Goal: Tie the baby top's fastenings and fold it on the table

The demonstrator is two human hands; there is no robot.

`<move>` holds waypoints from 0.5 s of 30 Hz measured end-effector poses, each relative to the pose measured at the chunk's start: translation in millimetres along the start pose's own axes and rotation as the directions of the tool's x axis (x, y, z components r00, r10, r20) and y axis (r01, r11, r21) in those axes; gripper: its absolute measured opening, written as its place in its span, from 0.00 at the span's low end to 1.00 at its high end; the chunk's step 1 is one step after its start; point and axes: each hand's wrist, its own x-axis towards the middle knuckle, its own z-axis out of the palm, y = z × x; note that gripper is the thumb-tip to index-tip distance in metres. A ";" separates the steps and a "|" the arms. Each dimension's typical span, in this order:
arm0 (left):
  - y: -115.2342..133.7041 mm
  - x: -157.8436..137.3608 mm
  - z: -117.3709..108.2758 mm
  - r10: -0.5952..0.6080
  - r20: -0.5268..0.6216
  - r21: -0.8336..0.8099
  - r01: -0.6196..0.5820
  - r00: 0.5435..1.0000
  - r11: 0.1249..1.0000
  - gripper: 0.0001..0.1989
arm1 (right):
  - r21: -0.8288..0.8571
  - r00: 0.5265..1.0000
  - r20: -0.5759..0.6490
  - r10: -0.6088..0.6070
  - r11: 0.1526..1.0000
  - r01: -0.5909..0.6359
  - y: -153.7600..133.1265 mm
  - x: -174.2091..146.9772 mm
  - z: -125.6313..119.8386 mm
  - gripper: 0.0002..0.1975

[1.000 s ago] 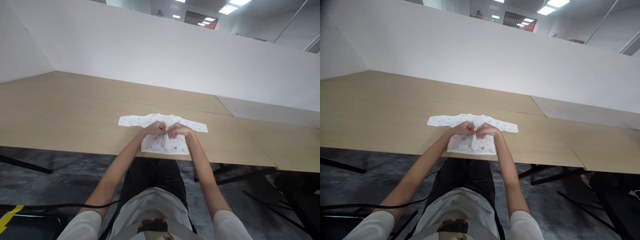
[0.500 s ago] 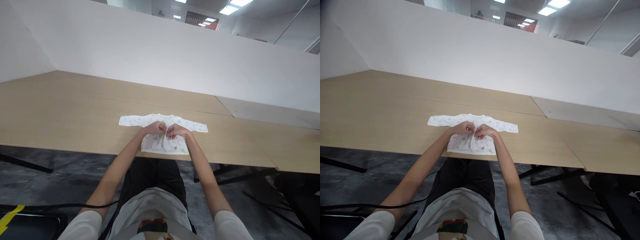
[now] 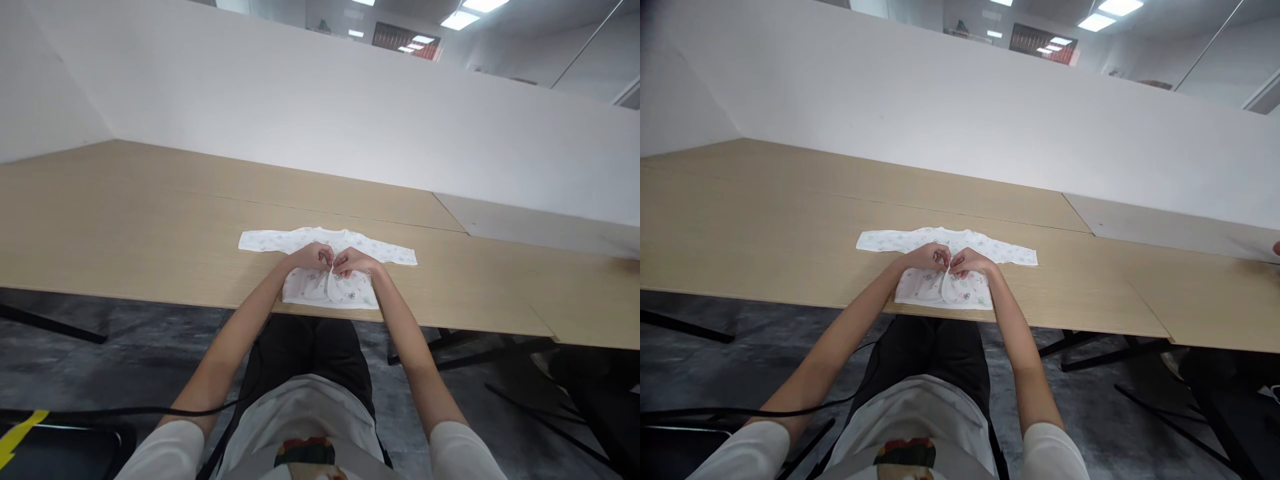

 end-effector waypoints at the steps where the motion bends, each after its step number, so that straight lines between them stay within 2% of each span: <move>1: -0.2 0.1 -0.4 0.005 -0.006 0.024 -0.005 1.000 1.000 0.11 | 0.003 1.000 -0.003 -0.001 1.000 0.001 0.4 0.1 -0.1 0.11; 8: 0.5 0.8 -0.9 0.015 -0.052 0.090 -0.010 0.999 0.996 0.10 | 0.051 0.999 -0.033 0.020 0.999 -0.018 0.2 0.5 -1.0 0.11; 15: 8.7 -2.3 -3.5 0.029 -0.025 0.111 -0.026 0.999 0.993 0.08 | 0.060 0.998 0.004 0.062 0.996 -0.062 -4.0 -2.1 -2.4 0.11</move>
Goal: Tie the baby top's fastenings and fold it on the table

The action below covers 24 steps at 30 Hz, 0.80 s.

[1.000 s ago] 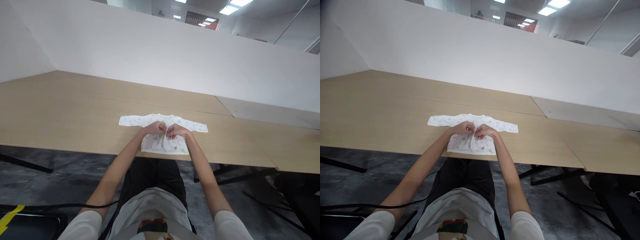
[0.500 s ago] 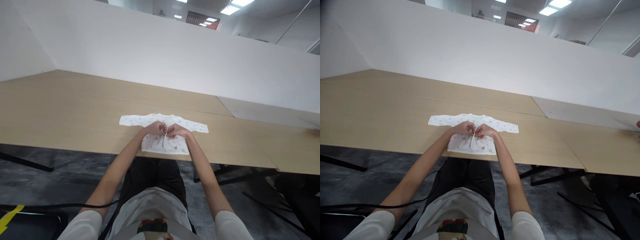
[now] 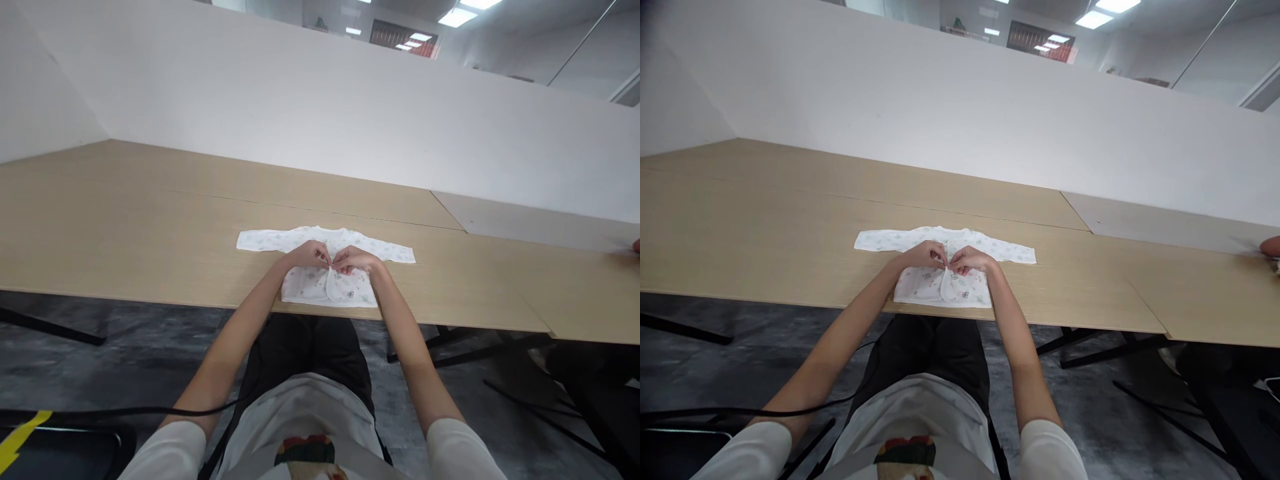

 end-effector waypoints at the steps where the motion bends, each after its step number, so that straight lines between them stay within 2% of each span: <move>1: -0.7 0.0 -0.1 -0.001 0.007 0.001 0.001 1.000 1.000 0.08 | -0.003 1.000 0.013 0.012 1.000 -0.012 -1.0 -0.7 0.1 0.12; 5: -8.7 0.9 1.7 -0.008 0.038 0.011 0.008 0.999 1.000 0.08 | -0.027 0.997 0.050 0.062 0.998 -0.060 -5.4 -3.5 1.7 0.14; 8: -14.2 1.3 3.3 -0.024 0.063 0.019 0.023 0.998 1.000 0.08 | -0.065 0.997 0.021 0.081 0.995 -0.079 -6.7 -4.3 2.7 0.13; 13: -9.6 1.2 2.2 -0.070 -0.009 0.031 0.070 0.998 0.997 0.10 | -0.131 0.997 -0.035 0.070 0.989 -0.074 -2.4 -0.8 2.2 0.13; 17: -4.2 0.8 1.4 -0.099 -0.031 0.023 0.100 0.995 0.995 0.17 | -0.191 0.997 -0.056 0.057 0.979 -0.067 -0.9 2.3 2.8 0.17; 21: -8.9 0.7 3.2 -0.137 -0.012 0.053 0.137 0.991 0.989 0.20 | -0.254 0.995 -0.073 0.069 0.963 -0.086 -2.1 2.6 5.6 0.21; 24: -12.0 0.6 5.3 -0.158 0.030 0.075 0.155 0.987 0.985 0.20 | -0.277 0.997 -0.040 0.059 0.959 -0.067 -1.0 3.8 2.7 0.21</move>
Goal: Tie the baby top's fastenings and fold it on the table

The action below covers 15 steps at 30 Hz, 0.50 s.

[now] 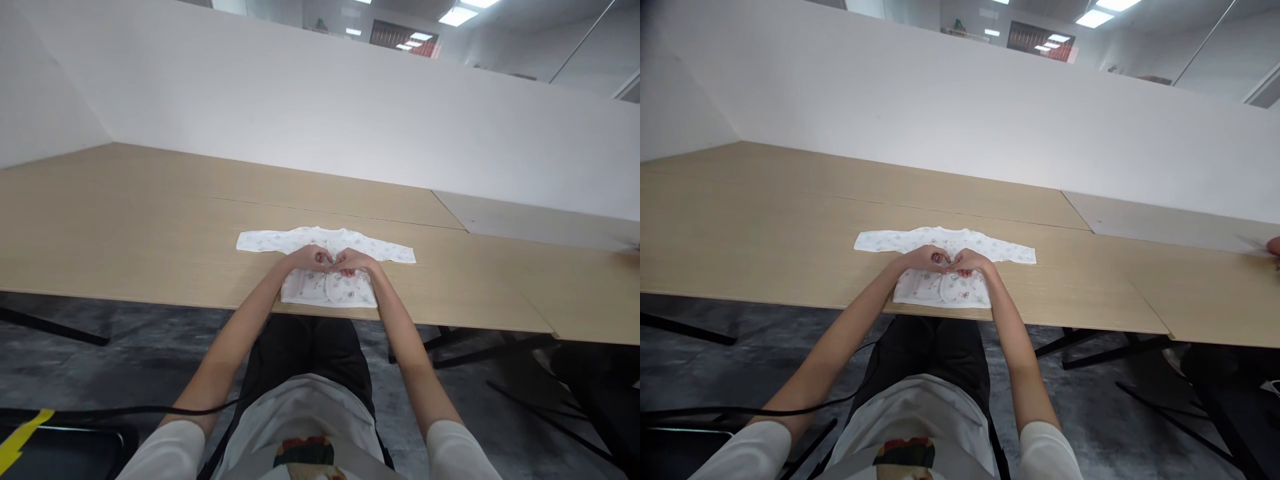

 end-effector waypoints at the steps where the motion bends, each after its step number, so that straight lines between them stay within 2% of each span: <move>1: 0.2 0.1 0.7 -0.004 0.013 0.008 0.004 1.000 1.000 0.21 | 0.018 1.000 0.007 -0.021 1.000 0.020 1.9 1.3 -3.5 0.20; 3: 2.0 0.1 1.2 -0.007 0.032 0.021 0.006 0.999 1.000 0.21 | 0.110 0.995 -0.077 -0.062 0.991 0.071 8.0 4.8 -16.0 0.17; 4: 2.9 0.1 0.5 -0.001 0.038 0.023 0.000 0.999 1.000 0.22 | 0.163 0.980 -0.187 -0.063 0.982 0.094 12.4 6.6 -25.0 0.15; 5: 3.2 0.1 -1.3 0.006 0.042 0.021 -0.007 0.999 1.000 0.24 | 0.197 0.942 -0.332 -0.039 0.974 0.110 17.8 8.0 -35.2 0.13; 6: 2.5 -0.1 -4.5 0.010 0.034 0.015 -0.010 0.999 1.000 0.25 | 0.191 0.874 -0.486 -0.001 0.976 0.108 24.5 8.8 -46.1 0.12; 8: -4.0 -1.6 -15.5 -0.012 -0.062 0.006 0.012 0.998 1.000 0.26 | 0.065 0.684 -0.728 0.041 0.998 0.010 41.5 7.4 -67.1 0.10; 9: -10.2 -3.3 -23.0 -0.043 -0.156 0.022 0.046 0.987 0.999 0.26 | -0.039 0.616 -0.787 0.021 0.996 -0.085 51.6 5.0 -75.9 0.10; 10: -18.4 -5.9 -31.5 -0.083 -0.268 0.061 0.103 0.960 0.993 0.25 | -0.144 0.588 -0.809 -0.006 0.972 -0.187 62.3 1.4 -83.0 0.11; 12: -39.1 -13.9 -48.9 -0.160 -0.468 0.199 0.280 0.869 0.939 0.24 | -0.304 0.623 -0.782 -0.021 0.885 -0.351 83.8 -8.2 -91.7 0.14; 13: -50.5 -19.4 -56.8 -0.196 -0.523 0.278 0.383 0.830 0.881 0.23 | -0.353 0.652 -0.758 -0.006 0.845 -0.402 93.4 -13.6 -93.5 0.15; 15: -71.4 -31.7 -69.0 -0.283 -0.548 0.377 0.534 0.787 0.757 0.22 | -0.415 0.684 -0.729 0.021 0.781 -0.466 108.2 -23.6 -93.3 0.17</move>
